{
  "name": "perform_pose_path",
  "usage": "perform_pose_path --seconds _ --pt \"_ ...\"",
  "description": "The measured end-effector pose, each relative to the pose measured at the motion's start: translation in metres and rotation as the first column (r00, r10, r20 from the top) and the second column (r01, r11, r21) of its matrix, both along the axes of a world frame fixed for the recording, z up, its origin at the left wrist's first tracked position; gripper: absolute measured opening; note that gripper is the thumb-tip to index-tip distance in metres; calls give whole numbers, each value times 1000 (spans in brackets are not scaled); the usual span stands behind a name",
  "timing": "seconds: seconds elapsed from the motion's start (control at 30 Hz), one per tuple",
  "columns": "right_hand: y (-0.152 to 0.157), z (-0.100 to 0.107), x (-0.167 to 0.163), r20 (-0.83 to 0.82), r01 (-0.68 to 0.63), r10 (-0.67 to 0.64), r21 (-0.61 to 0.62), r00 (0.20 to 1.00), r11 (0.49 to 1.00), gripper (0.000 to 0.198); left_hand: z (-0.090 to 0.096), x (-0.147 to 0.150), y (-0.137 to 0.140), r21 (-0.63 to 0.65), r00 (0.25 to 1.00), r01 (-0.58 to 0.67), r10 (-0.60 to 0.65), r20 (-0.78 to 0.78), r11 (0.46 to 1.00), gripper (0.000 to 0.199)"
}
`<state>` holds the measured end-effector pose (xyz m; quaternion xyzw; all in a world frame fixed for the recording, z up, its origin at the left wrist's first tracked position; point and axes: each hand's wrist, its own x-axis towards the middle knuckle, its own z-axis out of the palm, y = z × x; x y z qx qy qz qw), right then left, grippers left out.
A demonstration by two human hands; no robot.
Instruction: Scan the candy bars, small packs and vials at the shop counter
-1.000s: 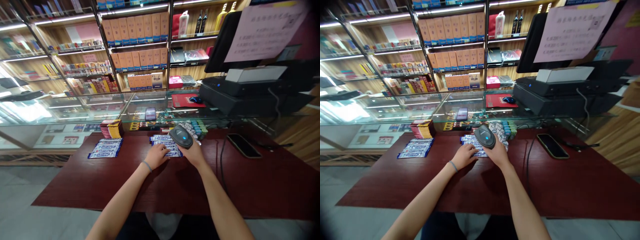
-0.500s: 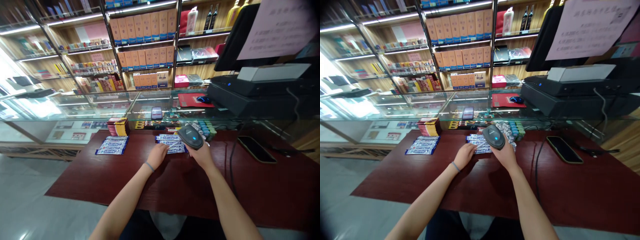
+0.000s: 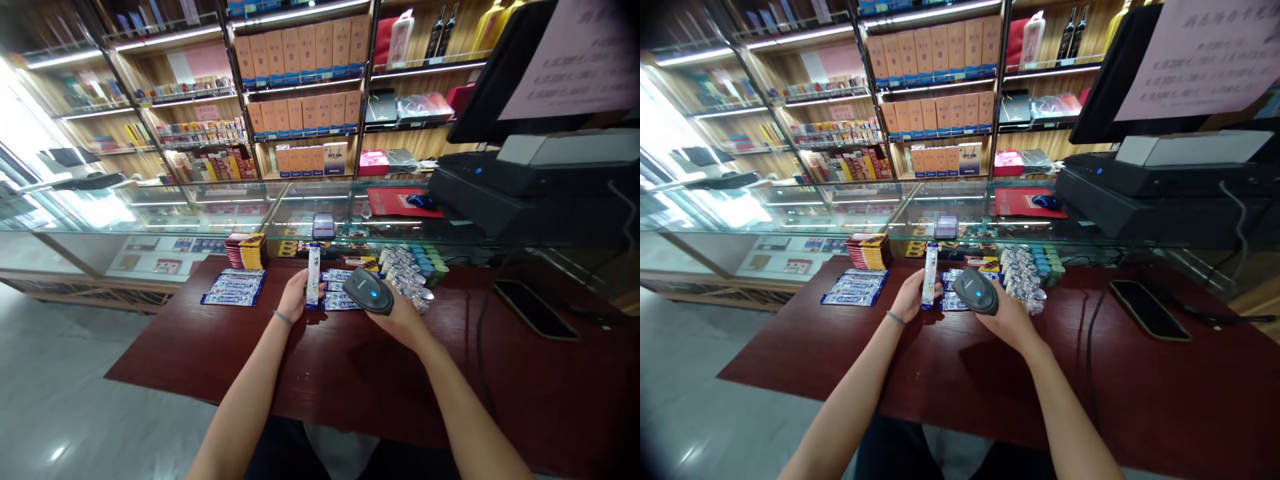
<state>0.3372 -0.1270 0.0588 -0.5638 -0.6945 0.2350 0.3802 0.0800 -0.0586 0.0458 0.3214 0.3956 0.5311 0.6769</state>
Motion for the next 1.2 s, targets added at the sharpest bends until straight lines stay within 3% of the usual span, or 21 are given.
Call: perform_pose_path --seconds 0.17,0.5,0.67,0.8,0.9,1.0,1.1,1.2 --pt "-2 1 0 95 -30 29 14 995 999 57 1 1 -1 -2 1000 -19 19 -21 1000 26" --pt "2 -3 3 35 25 -24 -20 999 1000 51 4 -4 2 23 991 -7 4 132 1000 31" --pt "7 -10 7 33 41 -41 19 999 999 56 25 -28 4 209 974 -221 203 100 953 42" --pt "10 -15 8 33 63 -65 47 997 997 54 37 -77 7 454 901 -294 403 -161 841 52" --pt "10 -19 8 18 102 -103 38 995 994 56 37 -124 8 652 691 -204 579 -433 730 43" --pt "9 -19 7 17 101 -101 29 995 994 59 32 -171 8 749 308 77 699 -646 658 32" --pt "9 -17 8 26 101 -101 26 995 995 60 23 -207 11 640 30 350 674 -738 684 31" --pt "9 -16 8 26 93 -93 20 995 995 58 11 -230 21 469 -172 471 599 -782 747 32"
